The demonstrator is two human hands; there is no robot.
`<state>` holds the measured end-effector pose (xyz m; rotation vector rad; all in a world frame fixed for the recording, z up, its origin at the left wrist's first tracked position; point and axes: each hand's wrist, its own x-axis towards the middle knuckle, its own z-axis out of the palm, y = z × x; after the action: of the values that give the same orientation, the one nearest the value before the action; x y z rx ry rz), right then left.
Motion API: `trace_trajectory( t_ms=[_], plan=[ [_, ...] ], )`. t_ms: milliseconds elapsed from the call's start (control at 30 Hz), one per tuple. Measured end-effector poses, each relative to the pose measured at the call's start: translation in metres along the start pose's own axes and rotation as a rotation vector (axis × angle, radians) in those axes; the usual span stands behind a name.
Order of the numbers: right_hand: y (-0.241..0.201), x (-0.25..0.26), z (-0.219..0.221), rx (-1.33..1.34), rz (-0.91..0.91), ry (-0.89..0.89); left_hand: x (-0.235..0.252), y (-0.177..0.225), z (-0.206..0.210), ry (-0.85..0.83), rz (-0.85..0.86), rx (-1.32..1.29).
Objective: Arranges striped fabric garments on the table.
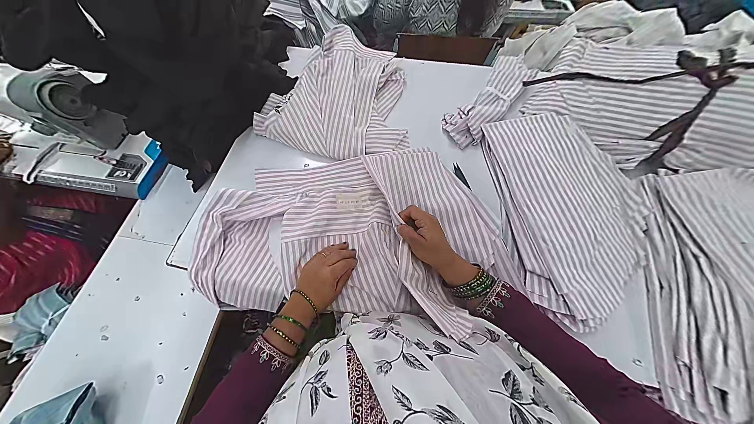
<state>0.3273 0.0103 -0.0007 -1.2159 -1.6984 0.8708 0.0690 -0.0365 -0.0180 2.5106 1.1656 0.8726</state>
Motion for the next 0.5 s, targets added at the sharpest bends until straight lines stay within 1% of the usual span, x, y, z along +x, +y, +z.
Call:
trace_trajectory(
  t_ms=[67, 167, 200, 267, 300, 333, 400, 467, 500],
  plan=[
    [0.002, 0.000, -0.001, 0.072, 0.017, 0.023, 0.000, 0.002, -0.002, 0.032, 0.012, 0.042],
    [0.004, 0.001, -0.001, 0.176, 0.020, 0.056, 0.005, 0.005, -0.005, 0.042, -0.068, 0.120],
    [0.003, 0.000, -0.001, 0.241, 0.035, 0.074, 0.006, 0.007, -0.006, 0.010, -0.113, 0.132],
    [-0.007, -0.001, -0.004, 0.438, 0.102, 0.144, 0.009, 0.012, -0.014, -0.154, -0.236, 0.111],
    [-0.016, -0.003, -0.011, 0.559, 0.139, 0.216, 0.011, 0.013, -0.014, -0.236, -0.275, 0.107],
    [-0.028, -0.006, -0.022, 0.667, 0.157, 0.324, 0.013, 0.013, -0.013, -0.281, -0.283, 0.130],
    [-0.054, -0.017, -0.057, 0.773, 0.118, 0.559, 0.015, 0.010, -0.005, -0.277, -0.249, 0.164],
    [-0.089, -0.036, -0.104, 0.649, 0.053, 0.823, 0.013, 0.006, 0.000, -0.244, -0.213, 0.192],
    [-0.105, -0.049, -0.133, 0.498, 0.035, 0.957, 0.012, 0.004, 0.002, -0.230, -0.205, 0.206]
  ],
)
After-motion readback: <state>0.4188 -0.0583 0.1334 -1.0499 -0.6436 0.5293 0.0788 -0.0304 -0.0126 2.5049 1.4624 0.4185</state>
